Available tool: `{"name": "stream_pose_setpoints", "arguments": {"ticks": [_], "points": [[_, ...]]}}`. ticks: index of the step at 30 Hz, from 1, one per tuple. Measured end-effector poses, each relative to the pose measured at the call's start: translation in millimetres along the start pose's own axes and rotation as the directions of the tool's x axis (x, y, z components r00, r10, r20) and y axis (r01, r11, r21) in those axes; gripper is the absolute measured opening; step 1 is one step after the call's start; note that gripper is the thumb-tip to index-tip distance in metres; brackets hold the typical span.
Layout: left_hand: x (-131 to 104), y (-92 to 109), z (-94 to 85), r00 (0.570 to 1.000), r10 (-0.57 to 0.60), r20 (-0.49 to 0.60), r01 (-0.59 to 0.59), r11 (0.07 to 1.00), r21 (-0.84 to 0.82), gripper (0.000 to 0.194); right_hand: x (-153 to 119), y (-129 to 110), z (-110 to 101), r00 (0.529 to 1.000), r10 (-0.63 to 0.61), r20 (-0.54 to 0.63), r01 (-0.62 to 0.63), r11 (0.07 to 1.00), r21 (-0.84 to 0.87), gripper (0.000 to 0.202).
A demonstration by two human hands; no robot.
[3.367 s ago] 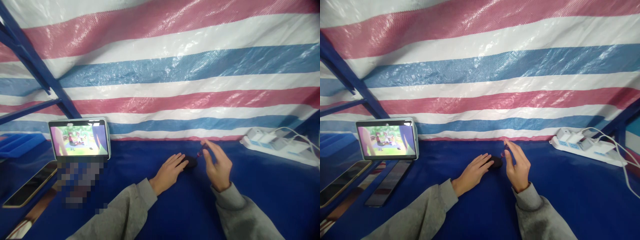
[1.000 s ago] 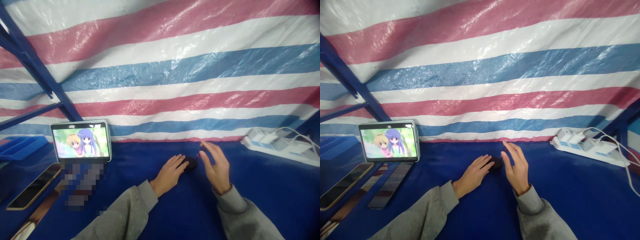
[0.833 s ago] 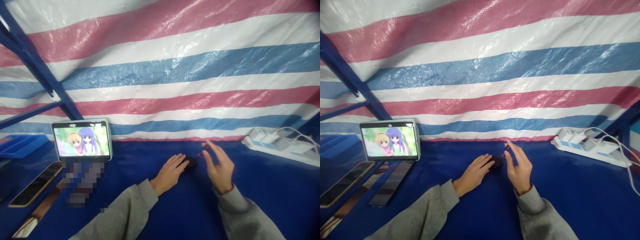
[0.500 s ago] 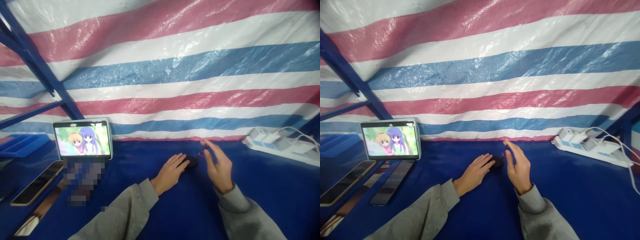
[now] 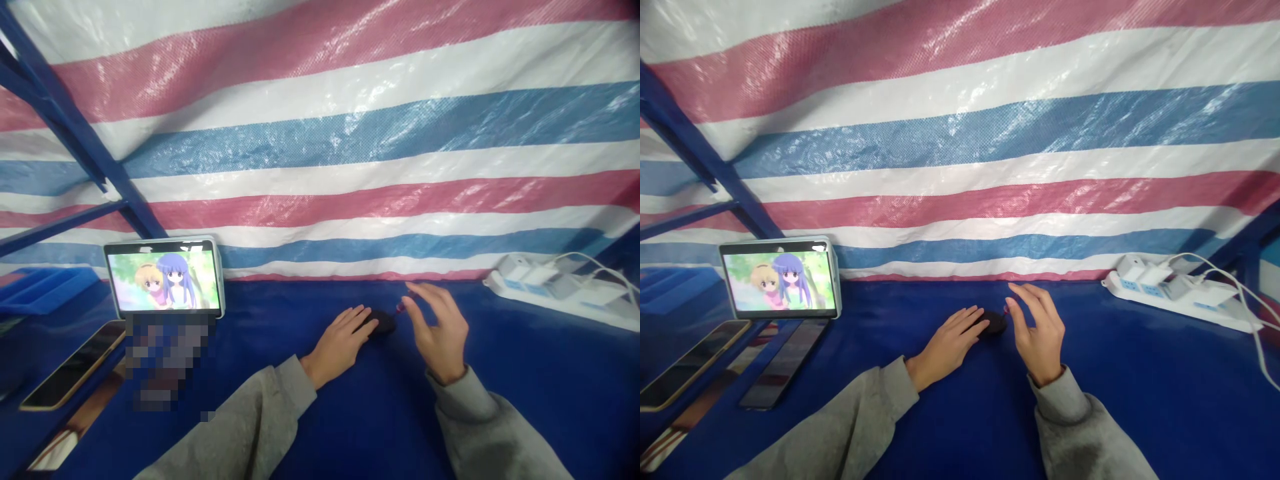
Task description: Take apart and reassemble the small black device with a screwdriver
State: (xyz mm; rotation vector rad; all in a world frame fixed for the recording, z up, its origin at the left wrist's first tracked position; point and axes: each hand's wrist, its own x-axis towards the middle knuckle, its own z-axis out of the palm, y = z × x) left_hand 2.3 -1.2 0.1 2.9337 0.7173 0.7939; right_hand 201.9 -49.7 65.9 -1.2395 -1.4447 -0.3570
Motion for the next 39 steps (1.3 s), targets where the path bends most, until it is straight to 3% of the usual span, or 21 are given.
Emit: {"name": "stream_pose_setpoints", "arguments": {"ticks": [5, 10, 14, 19, 23, 28, 32, 36, 39], "points": [[0.2, 0.5, -0.3, 1.0, -0.01, 0.001, 0.01, 1.0, -0.006, 0.038, -0.4, -0.2, -0.5, 0.997, 0.01, 0.07, -0.014, 0.998, 0.057, 0.03], [0.3, 1.6, -1.2, 1.0, -0.015, -0.005, 0.015, 1.0, -0.003, 0.038, 1.0, -1.6, -0.3, 0.998, 0.047, -0.046, -0.046, 0.999, 0.024, 0.023], [0.6, 1.9, -2.6, 1.0, 0.001, 0.0, -0.001, 1.0, 0.008, 0.039, 1.1, -2.5, 0.0, 0.998, 0.05, 0.028, -0.052, 0.996, 0.071, 0.028], [1.0, 1.4, -4.0, 1.0, 0.003, 0.017, -0.003, 1.0, 0.007, 0.04, -1.0, -1.6, 1.1, 0.999, 0.048, -0.025, -0.047, 0.998, 0.03, 0.027], [0.6, 0.2, -1.6, 1.0, 0.003, 0.018, -0.003, 1.0, -0.005, 0.041, -0.6, -1.8, 0.9, 0.998, 0.041, 0.057, -0.044, 0.997, 0.058, 0.031], [0.7, 0.6, 0.4, 1.0, -0.025, -0.003, 0.025, 0.999, -0.023, 0.038, -1.1, -0.6, 1.3, 0.999, 0.041, -0.013, -0.04, 0.999, 0.032, 0.027], [1.4, 1.9, -2.4, 1.0, -0.023, -0.015, 0.023, 0.999, -0.03, 0.037, -2.0, -0.1, 2.3, 0.997, 0.047, 0.066, -0.051, 0.997, 0.06, 0.031], [1.7, 2.6, -4.8, 1.0, -0.019, -0.007, 0.019, 0.999, -0.028, 0.037, -1.7, -1.1, 2.0, 0.999, 0.054, 0.001, -0.054, 0.998, 0.03, 0.028], [1.1, 2.5, -4.0, 1.0, -0.029, -0.008, 0.029, 0.999, -0.02, 0.037, -1.7, -1.6, 1.5, 0.997, 0.069, 0.045, -0.072, 0.995, 0.07, 0.031]]}}
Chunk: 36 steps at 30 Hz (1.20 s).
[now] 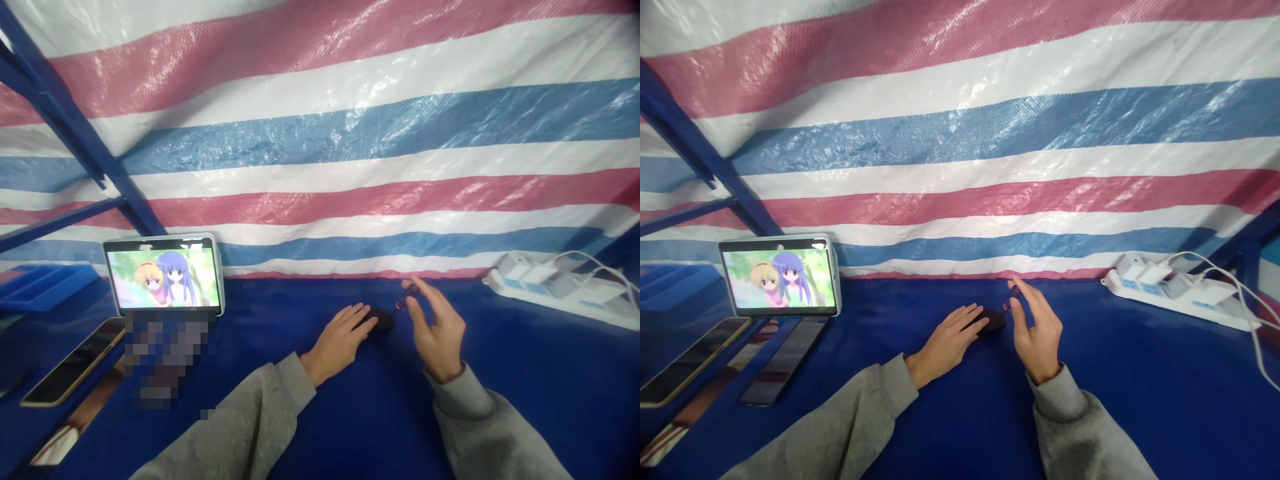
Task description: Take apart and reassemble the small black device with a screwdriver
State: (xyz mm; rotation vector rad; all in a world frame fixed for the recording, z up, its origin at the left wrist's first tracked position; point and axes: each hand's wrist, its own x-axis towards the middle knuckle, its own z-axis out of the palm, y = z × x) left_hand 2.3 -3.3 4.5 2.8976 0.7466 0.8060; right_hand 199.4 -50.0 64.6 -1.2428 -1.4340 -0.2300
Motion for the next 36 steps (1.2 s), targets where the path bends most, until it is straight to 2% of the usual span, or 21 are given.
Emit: {"name": "stream_pose_setpoints", "arguments": {"ticks": [2, 7, 11, 14, 17, 19, 22, 26, 28, 33, 36], "points": [[-0.3, -0.2, 0.7, 1.0, 0.003, 0.003, -0.003, 1.0, 0.006, 0.039, 0.0, 0.3, 0.0, 1.0, 0.006, 0.024, -0.006, 1.0, 0.001, 0.03], [0.1, 0.1, -0.5, 1.0, 0.02, 0.014, -0.02, 1.0, 0.007, 0.039, -0.5, 1.2, 0.0, 0.996, 0.035, -0.076, -0.037, 0.999, -0.02, 0.025], [0.2, 0.0, -0.7, 1.0, 0.014, 0.022, -0.014, 1.0, 0.01, 0.039, -1.5, -0.4, -0.2, 0.999, 0.034, 0.016, -0.034, 0.999, 0.021, 0.031], [0.1, 0.1, -0.2, 1.0, 0.014, 0.028, -0.014, 1.0, 0.015, 0.041, -1.7, -1.4, 0.1, 1.0, 0.004, -0.001, -0.004, 1.0, -0.02, 0.029], [0.4, 0.6, -0.6, 1.0, 0.009, 0.025, -0.01, 1.0, 0.011, 0.04, -2.4, -0.5, 0.4, 0.999, 0.04, -0.036, -0.04, 0.999, 0.006, 0.034], [0.6, 0.7, -0.9, 1.0, 0.005, 0.016, -0.005, 1.0, 0.002, 0.038, -2.8, 0.7, 0.5, 0.998, 0.065, 0.009, -0.065, 0.997, 0.038, 0.036], [0.4, 0.3, -0.4, 1.0, 0.013, 0.011, -0.013, 1.0, -0.001, 0.038, -2.8, 2.5, 0.8, 0.998, 0.04, 0.055, -0.042, 0.999, 0.02, 0.033], [0.2, -0.3, 0.9, 1.0, 0.012, 0.022, -0.013, 1.0, 0.003, 0.039, -2.5, 4.1, 1.7, 1.0, 0.017, -0.024, -0.019, 0.997, -0.069, 0.028], [0.3, -0.1, 0.9, 1.0, 0.007, 0.021, -0.007, 1.0, -0.001, 0.039, -2.5, 4.4, 2.0, 0.999, 0.0, -0.049, -0.003, 0.998, -0.059, 0.027], [0.2, 0.8, -0.5, 1.0, 0.005, 0.02, -0.005, 1.0, -0.011, 0.039, -1.7, 2.4, 1.8, 0.999, -0.007, 0.044, 0.008, 1.0, -0.011, 0.034], [0.1, 0.5, -0.3, 1.0, 0.012, 0.023, -0.012, 1.0, -0.003, 0.041, -1.5, 1.3, 2.0, 1.0, 0.0, 0.009, 0.0, 0.998, -0.06, 0.031]]}}
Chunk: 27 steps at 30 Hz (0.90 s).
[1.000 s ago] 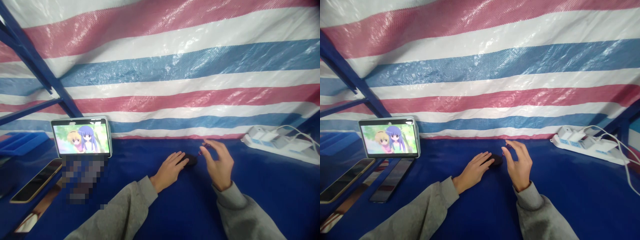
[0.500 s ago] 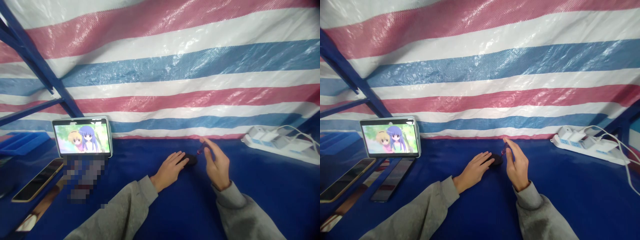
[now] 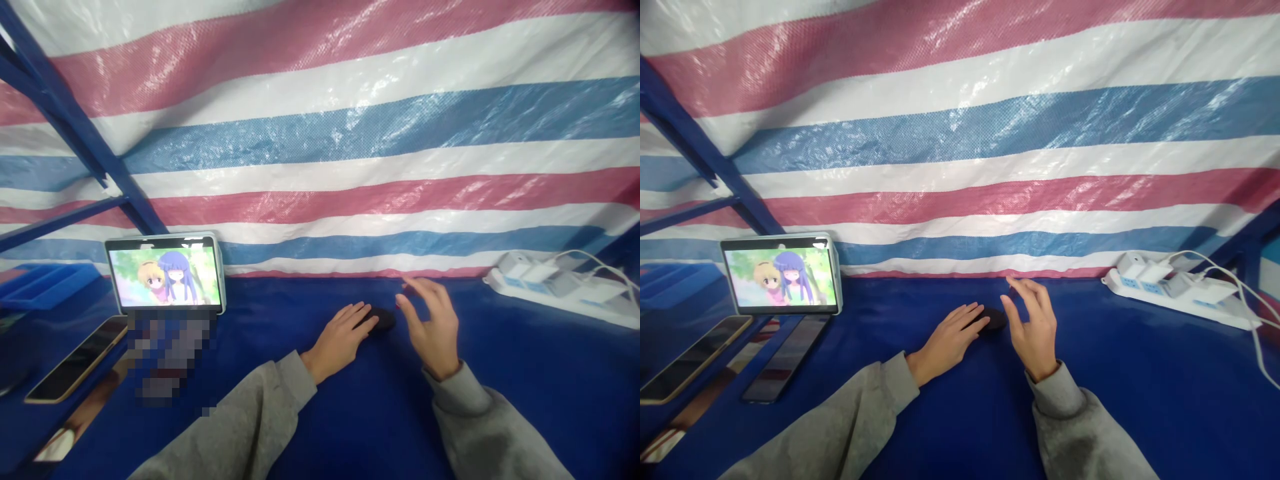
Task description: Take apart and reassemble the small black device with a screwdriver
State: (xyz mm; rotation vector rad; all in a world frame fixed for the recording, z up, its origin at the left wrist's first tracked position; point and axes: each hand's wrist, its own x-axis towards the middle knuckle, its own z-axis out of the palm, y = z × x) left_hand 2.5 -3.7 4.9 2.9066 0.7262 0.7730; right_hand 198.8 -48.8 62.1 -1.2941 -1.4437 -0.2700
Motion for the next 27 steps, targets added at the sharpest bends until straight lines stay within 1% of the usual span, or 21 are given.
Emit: {"name": "stream_pose_setpoints", "arguments": {"ticks": [2, 5, 7, 10, 12, 15, 17, 20, 22, 25, 27], "points": [[0.0, -0.5, 0.5, 1.0, 0.0, 0.0, 0.0, 1.0, 0.004, 0.041, -0.5, 0.1, 0.0, 1.0, 0.008, -0.028, -0.008, 1.0, 0.014, 0.031], [-0.3, -1.0, 0.9, 1.0, 0.003, 0.006, -0.003, 1.0, 0.009, 0.041, -1.2, 0.7, -0.1, 0.999, 0.032, 0.033, -0.035, 0.996, 0.08, 0.038], [-0.6, -1.1, 0.9, 1.0, 0.009, 0.01, -0.009, 1.0, 0.018, 0.043, -1.3, 1.1, 0.2, 0.997, 0.043, 0.056, -0.048, 0.996, 0.076, 0.038], [-1.3, -1.2, 1.3, 1.0, 0.013, 0.013, -0.014, 1.0, 0.026, 0.046, -1.1, 1.4, 1.0, 0.999, 0.042, -0.004, -0.042, 0.999, 0.017, 0.033], [-1.7, -1.7, 2.1, 1.0, 0.006, 0.007, -0.006, 1.0, 0.023, 0.047, -1.3, 1.5, 1.6, 0.999, 0.038, -0.03, -0.037, 0.999, 0.015, 0.032], [-2.0, -2.9, 3.2, 1.0, -0.005, -0.001, 0.005, 1.0, 0.005, 0.048, -2.4, 1.5, 2.1, 0.999, 0.044, 0.029, -0.046, 0.997, 0.069, 0.038], [-2.0, -3.7, 3.5, 1.0, -0.005, 0.002, 0.005, 1.0, -0.009, 0.047, -3.0, 1.6, 2.2, 0.998, 0.028, 0.049, -0.031, 0.998, 0.061, 0.039], [-1.6, -4.1, 3.3, 1.0, -0.017, -0.005, 0.017, 1.0, -0.021, 0.043, -3.1, 2.0, 2.2, 1.0, -0.022, -0.019, 0.022, 1.0, -0.001, 0.038], [-1.1, -3.6, 2.7, 0.999, -0.033, -0.018, 0.033, 0.999, -0.025, 0.041, -2.9, 2.4, 2.2, 0.999, -0.031, -0.042, 0.031, 0.999, -0.009, 0.041], [-0.3, -2.3, 1.2, 0.999, -0.042, -0.021, 0.042, 0.999, -0.018, 0.039, -2.5, 2.5, 2.1, 1.0, -0.018, 0.024, 0.017, 1.0, 0.023, 0.044], [0.0, -1.4, 0.3, 0.999, -0.04, -0.013, 0.04, 0.999, -0.009, 0.038, -2.3, 2.4, 2.1, 0.999, -0.015, 0.036, 0.014, 1.0, 0.01, 0.04]]}}
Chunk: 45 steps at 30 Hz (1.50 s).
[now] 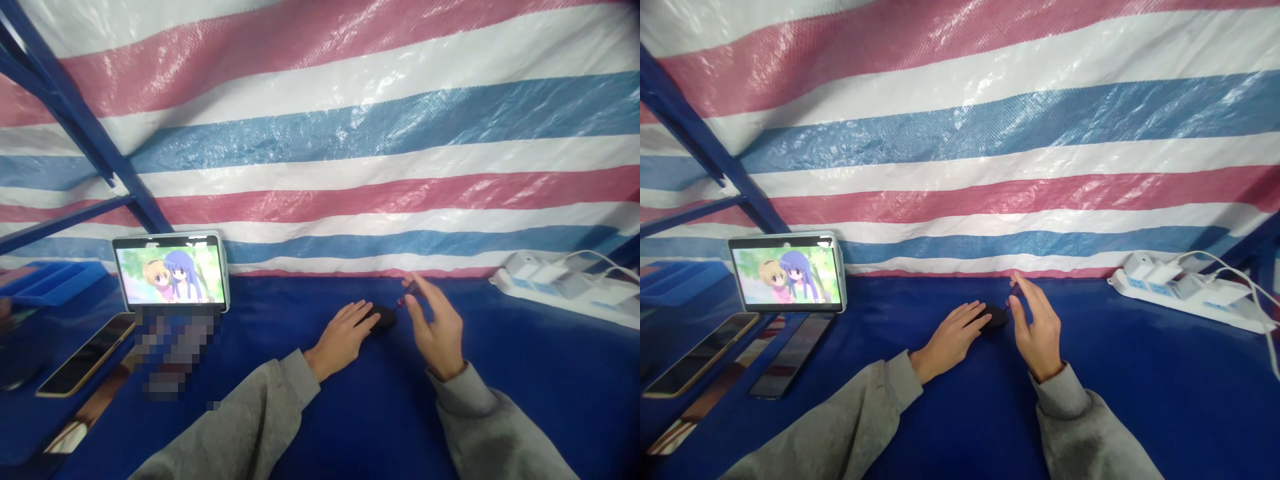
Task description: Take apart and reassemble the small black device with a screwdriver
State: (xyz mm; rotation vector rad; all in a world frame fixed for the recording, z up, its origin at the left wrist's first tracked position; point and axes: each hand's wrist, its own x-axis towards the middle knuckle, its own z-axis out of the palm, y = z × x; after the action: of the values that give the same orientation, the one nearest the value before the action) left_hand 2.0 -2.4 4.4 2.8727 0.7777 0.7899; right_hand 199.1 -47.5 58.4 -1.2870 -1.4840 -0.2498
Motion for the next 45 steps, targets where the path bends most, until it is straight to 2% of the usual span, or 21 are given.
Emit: {"name": "stream_pose_setpoints", "arguments": {"ticks": [4, 8, 13, 16, 19, 26, 36, 45], "points": [[-0.1, 0.4, -0.7, 1.0, 0.003, 0.007, -0.003, 1.0, 0.006, 0.038, -0.1, 0.3, -0.1, 0.998, 0.005, -0.062, -0.005, 1.0, -0.009, 0.036], [-0.5, -0.2, -0.4, 1.0, 0.012, 0.009, -0.012, 1.0, 0.005, 0.04, 0.1, 0.9, 0.1, 0.999, 0.038, 0.01, -0.038, 0.999, 0.028, 0.041], [-0.5, -0.2, -0.4, 1.0, 0.023, 0.009, -0.023, 1.0, 0.01, 0.041, -2.2, 1.3, 3.0, 0.993, 0.073, -0.09, -0.072, 0.997, 0.01, 0.044], [-1.0, -0.7, 0.8, 1.0, 0.023, 0.006, -0.023, 1.0, 0.01, 0.041, -4.9, 1.7, 4.4, 0.99, 0.132, -0.057, -0.127, 0.989, 0.071, 0.047], [-1.9, -1.8, 2.6, 1.0, 0.024, 0.011, -0.024, 1.0, 0.005, 0.043, -4.6, 2.1, 4.1, 0.99, 0.141, -0.009, -0.141, 0.99, 0.02, 0.044], [-1.6, -2.1, 2.4, 0.999, 0.031, 0.004, -0.031, 0.999, -0.023, 0.043, -2.7, 5.3, 2.6, 0.992, 0.127, -0.006, -0.127, 0.991, -0.032, 0.046], [-1.5, -2.5, 1.5, 1.0, 0.0, 0.011, 0.001, 0.999, -0.045, 0.043, -4.1, 9.9, 1.9, 0.975, 0.136, -0.178, -0.12, 0.988, 0.097, 0.048], [-0.6, -1.6, 0.7, 1.0, 0.0, -0.008, 0.0, 0.998, -0.055, 0.039, -0.6, 6.4, 0.5, 0.998, 0.052, -0.019, -0.052, 0.999, 0.002, 0.043]]}}
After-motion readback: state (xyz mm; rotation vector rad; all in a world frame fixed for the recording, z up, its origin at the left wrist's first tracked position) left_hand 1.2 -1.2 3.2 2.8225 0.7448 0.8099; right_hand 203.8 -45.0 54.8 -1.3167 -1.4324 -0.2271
